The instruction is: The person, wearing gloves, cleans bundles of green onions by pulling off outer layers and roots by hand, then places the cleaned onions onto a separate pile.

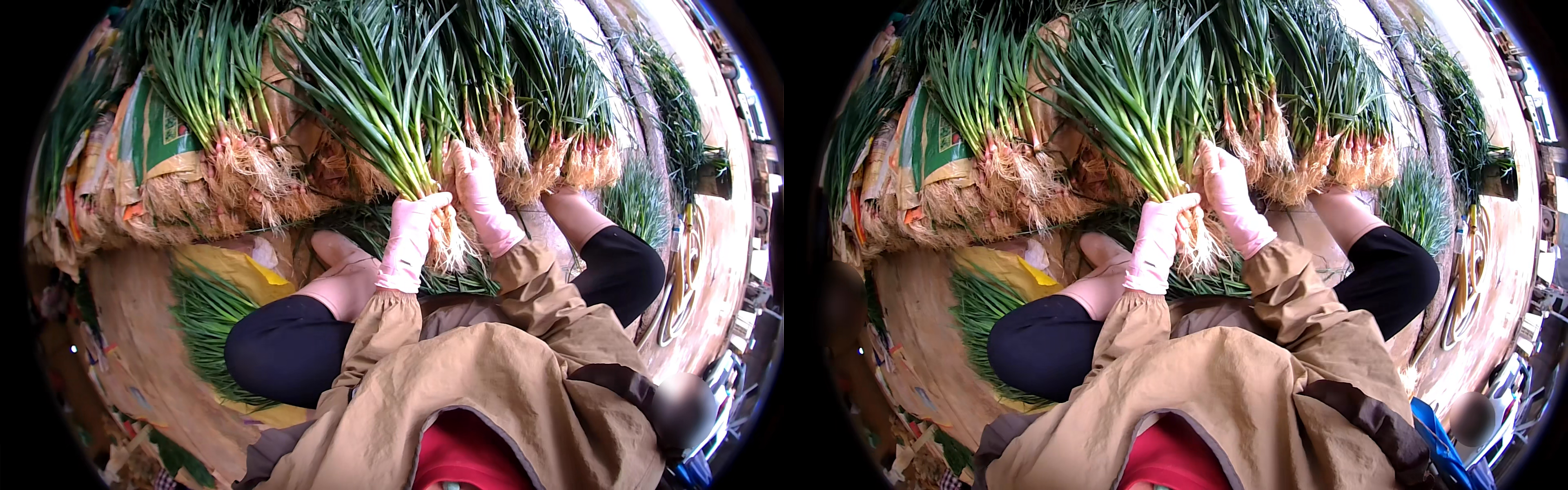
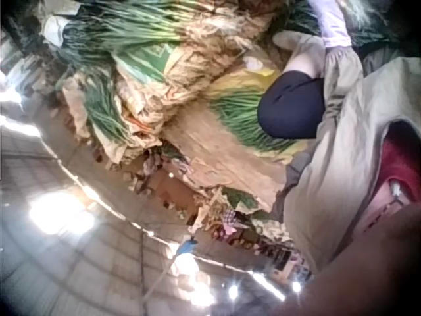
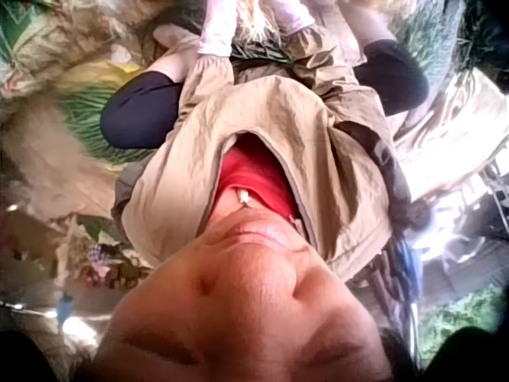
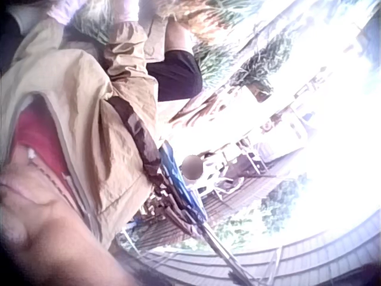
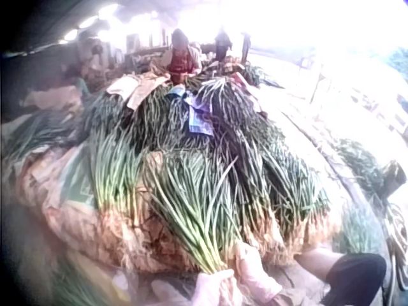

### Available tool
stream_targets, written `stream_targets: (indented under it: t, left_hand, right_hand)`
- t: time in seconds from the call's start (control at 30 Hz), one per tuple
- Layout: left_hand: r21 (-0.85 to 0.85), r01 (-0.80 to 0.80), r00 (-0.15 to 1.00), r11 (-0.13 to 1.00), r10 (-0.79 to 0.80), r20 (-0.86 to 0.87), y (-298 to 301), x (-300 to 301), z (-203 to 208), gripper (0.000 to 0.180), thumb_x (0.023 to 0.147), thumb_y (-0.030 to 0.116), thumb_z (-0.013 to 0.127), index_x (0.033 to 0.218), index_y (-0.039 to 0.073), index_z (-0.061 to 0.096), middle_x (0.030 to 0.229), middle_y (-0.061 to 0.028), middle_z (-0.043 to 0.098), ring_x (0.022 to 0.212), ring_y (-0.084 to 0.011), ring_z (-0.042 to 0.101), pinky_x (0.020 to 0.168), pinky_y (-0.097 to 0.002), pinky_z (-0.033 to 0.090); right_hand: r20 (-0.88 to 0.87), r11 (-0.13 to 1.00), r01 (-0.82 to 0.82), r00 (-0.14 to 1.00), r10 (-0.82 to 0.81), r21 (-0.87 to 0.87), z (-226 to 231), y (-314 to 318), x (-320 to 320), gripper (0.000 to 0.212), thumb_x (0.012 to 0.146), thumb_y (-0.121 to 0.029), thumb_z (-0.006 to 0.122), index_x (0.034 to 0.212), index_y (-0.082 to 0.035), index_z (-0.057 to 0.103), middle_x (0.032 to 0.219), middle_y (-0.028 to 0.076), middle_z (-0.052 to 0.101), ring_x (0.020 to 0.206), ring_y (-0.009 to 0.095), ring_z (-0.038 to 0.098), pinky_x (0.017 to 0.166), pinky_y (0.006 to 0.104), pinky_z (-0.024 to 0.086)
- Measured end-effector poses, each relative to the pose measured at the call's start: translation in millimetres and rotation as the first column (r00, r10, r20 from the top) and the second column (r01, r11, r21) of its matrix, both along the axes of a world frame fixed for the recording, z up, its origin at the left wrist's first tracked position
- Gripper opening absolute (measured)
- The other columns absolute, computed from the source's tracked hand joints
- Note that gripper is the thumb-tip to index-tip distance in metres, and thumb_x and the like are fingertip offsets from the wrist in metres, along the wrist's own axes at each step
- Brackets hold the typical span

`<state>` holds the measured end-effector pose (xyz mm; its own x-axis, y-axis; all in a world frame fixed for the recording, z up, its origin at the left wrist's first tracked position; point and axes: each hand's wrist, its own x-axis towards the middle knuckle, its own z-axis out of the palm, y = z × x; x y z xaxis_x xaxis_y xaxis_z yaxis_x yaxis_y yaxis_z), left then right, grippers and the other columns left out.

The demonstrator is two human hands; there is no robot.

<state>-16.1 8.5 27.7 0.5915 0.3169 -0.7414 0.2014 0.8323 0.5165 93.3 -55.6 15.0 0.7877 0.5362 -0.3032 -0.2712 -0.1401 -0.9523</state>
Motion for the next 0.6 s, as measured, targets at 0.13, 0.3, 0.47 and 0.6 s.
stream_targets:
  t: [0.13, 0.3, 0.47, 0.6]
  left_hand:
    - [0.112, -0.128, 0.991, 0.985, 0.124, 0.044, -3, -8, -16, 0.014, 0.078, 0.002, 0.066, 0.091, -0.001, 0.063, 0.07, -0.0137, 0.066, 0.047, -0.0131, 0.057, 0.041, -0.0227, 0.043]
    - [0.019, 0.085, 0.977, 0.996, -0.087, 0.195, 9, -17, -16, 0.019, 0.082, 0.014, 0.063, 0.091, -0.002, 0.065, 0.071, -0.0094, 0.066, 0.046, -0.012, 0.056, 0.04, -0.0216, 0.043]
    - [-0.32, 0.059, 0.937, 0.946, 0.058, 0.344, 7, -18, -3, 0.023, 0.083, 0.009, 0.06, 0.102, -0.003, 0.06, 0.084, -0.0129, 0.066, 0.068, -0.0156, 0.063, 0.061, -0.0245, 0.052]
    - [-0.36, 0.068, 0.915, 0.93, 0.086, 0.394, 10, -31, 12, 0.023, 0.084, 0.009, 0.058, 0.105, -0.001, 0.06, 0.089, -0.0121, 0.065, 0.076, -0.0184, 0.063, 0.065, -0.0294, 0.054]
  right_hand:
    - [-0.494, 0.86, 0.507, 0.765, -0.414, 0.065, 21, -7, 26, 0.032, 0.101, -0.037, 0.04, 0.085, -0.011, 0.052, 0.057, -0.003, 0.047, 0.047, 0.006, 0.044, 0.044, 0.0227, 0.038]
    - [0.178, 0.872, -0.063, 0.97, 0.168, -0.485, -25, -119, 35, 0.038, 0.096, -0.039, 0.048, 0.088, -0.004, 0.059, 0.068, 0.007, 0.061, 0.058, 0.018, 0.056, 0.057, 0.0334, 0.047]
    - [-0.512, -0.165, -0.627, 0.426, 0.746, -0.761, -57, -155, 6, 0.043, 0.086, -0.04, 0.059, 0.107, -0.004, 0.065, 0.097, 0.022, 0.066, 0.089, 0.034, 0.063, 0.084, 0.0401, 0.049]
    - [-0.179, 0.854, -0.362, 0.932, 0.316, -0.374, 16, -49, 14, 0.067, 0.092, -0.058, 0.042, 0.119, 0.002, 0.056, 0.085, 0.009, 0.064, 0.065, 0.018, 0.054, 0.064, 0.0332, 0.047]
